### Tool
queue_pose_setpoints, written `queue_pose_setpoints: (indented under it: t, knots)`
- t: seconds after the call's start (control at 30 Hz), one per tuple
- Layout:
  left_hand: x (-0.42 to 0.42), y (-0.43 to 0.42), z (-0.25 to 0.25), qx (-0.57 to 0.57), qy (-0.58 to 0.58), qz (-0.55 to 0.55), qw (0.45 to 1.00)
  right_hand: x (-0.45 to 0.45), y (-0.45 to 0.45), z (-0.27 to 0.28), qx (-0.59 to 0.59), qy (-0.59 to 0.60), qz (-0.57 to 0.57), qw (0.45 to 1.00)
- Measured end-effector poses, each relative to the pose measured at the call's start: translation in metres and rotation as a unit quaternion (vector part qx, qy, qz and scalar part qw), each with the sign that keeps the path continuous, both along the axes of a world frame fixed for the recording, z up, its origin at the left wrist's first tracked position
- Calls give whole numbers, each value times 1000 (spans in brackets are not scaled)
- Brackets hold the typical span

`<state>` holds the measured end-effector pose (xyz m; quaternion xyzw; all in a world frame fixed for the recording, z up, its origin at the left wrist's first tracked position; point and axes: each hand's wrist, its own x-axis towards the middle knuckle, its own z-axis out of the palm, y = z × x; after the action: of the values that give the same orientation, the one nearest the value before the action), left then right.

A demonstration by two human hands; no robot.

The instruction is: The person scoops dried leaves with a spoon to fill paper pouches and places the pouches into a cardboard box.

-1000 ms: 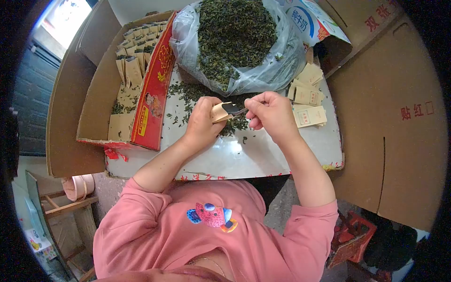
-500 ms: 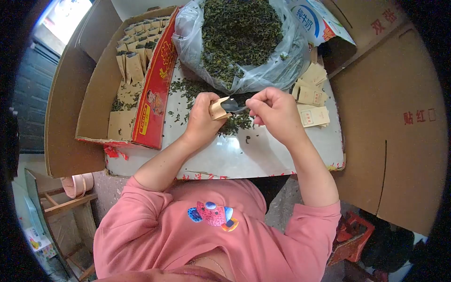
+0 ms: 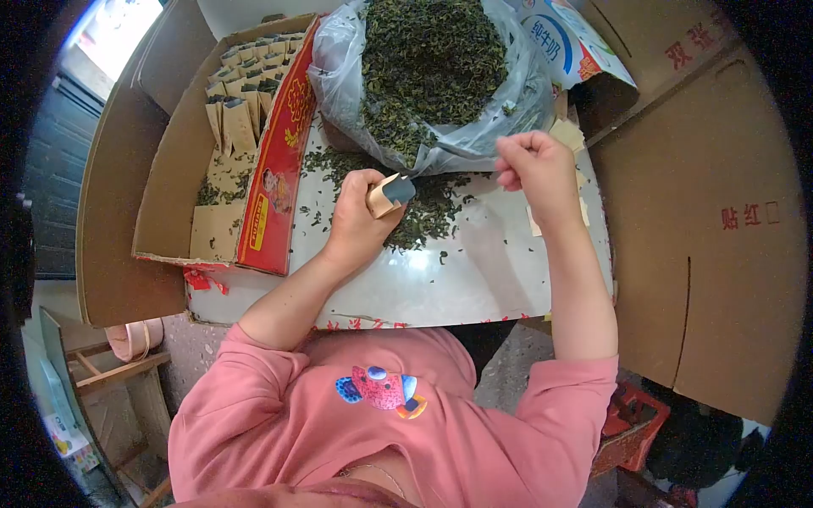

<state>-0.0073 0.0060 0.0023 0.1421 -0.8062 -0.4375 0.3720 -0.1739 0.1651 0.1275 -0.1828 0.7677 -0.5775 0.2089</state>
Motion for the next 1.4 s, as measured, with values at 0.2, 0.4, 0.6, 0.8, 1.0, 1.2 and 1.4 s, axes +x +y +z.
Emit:
queue_pose_setpoints:
  t: [0.2, 0.4, 0.6, 0.8, 1.0, 1.2, 1.4]
  knots:
    - [0, -1, 0, -5, 7, 2, 1000, -23, -29, -3, 50, 65, -22, 996]
    - [2, -2, 2, 14, -10, 6, 1000, -36, -45, -7, 96, 76, -28, 992]
    - [2, -3, 1, 17, -14, 2, 1000, -41, -50, -13, 136, 159, -50, 977]
    - [1, -3, 1, 15, -14, -3, 1000, -49, -60, -37, 190, 393, -54, 898]
    - [1, -3, -1, 20, -12, 0, 1000, -35, -71, -43, 177, 466, -52, 866]
    - [2, -4, -1, 21, -20, 4, 1000, -40, -82, -59, 115, 369, -39, 922]
    - [1, -6, -2, 24, -24, 6, 999, -38, -88, -58, 84, 292, -27, 952]
